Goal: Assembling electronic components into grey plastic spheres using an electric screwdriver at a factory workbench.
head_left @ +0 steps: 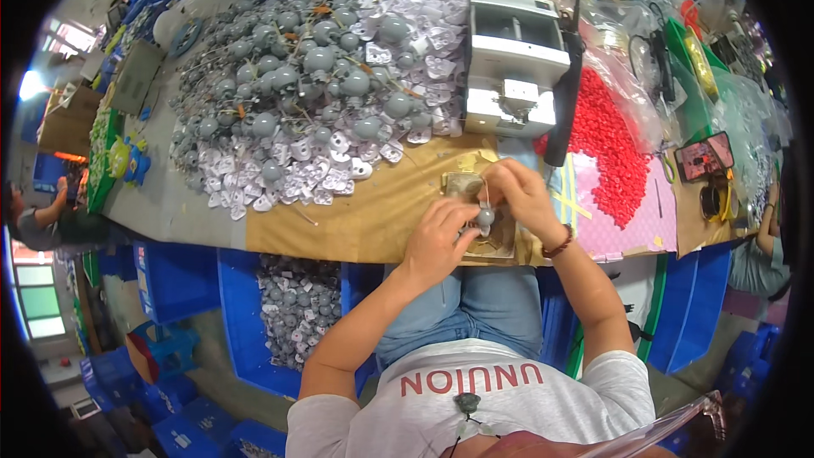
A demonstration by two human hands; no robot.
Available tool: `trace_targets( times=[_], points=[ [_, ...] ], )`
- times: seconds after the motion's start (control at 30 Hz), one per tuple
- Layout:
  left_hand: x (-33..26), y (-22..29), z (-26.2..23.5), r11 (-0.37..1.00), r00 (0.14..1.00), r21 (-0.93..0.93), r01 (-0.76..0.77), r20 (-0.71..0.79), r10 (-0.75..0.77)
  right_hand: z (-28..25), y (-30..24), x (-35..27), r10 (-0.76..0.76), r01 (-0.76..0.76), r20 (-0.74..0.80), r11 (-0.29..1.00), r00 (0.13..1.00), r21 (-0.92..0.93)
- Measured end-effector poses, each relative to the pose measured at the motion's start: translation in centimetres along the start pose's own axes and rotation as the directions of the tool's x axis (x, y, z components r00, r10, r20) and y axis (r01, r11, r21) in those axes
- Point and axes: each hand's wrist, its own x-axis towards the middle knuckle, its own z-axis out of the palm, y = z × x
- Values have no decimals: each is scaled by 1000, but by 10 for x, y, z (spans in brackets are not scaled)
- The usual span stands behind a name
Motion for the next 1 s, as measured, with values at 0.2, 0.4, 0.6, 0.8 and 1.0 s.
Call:
trace_targets(
  times=[0.2, 0.4, 0.6, 0.8, 1.0],
  points=[
    [-79, 0, -101, 953, 781, 236, 189, 552, -292, -65, 24, -17, -20, 19, -49, 1000, 999, -14],
    [-155, -49, -183, 387, 744, 911, 144, 159, -649, -99, 45, -38, 1, -18, -146, 993, 989, -116],
    [-48, -46, -167, 620, 991, 775, 119, -53, -124, -127, 41, -30, -383, 133, -201, 688, 902, -713],
    [-12, -84, -148, 668, 994, 736, -104, 58, 91, -172, 37, -7, -495, 11, -115, 245, 861, -969],
    [-47, -39, -100, 854, 982, 499, -150, 179, 68, -180, 52, -1, -455, -11, -114, 222, 883, -975]
  ],
)
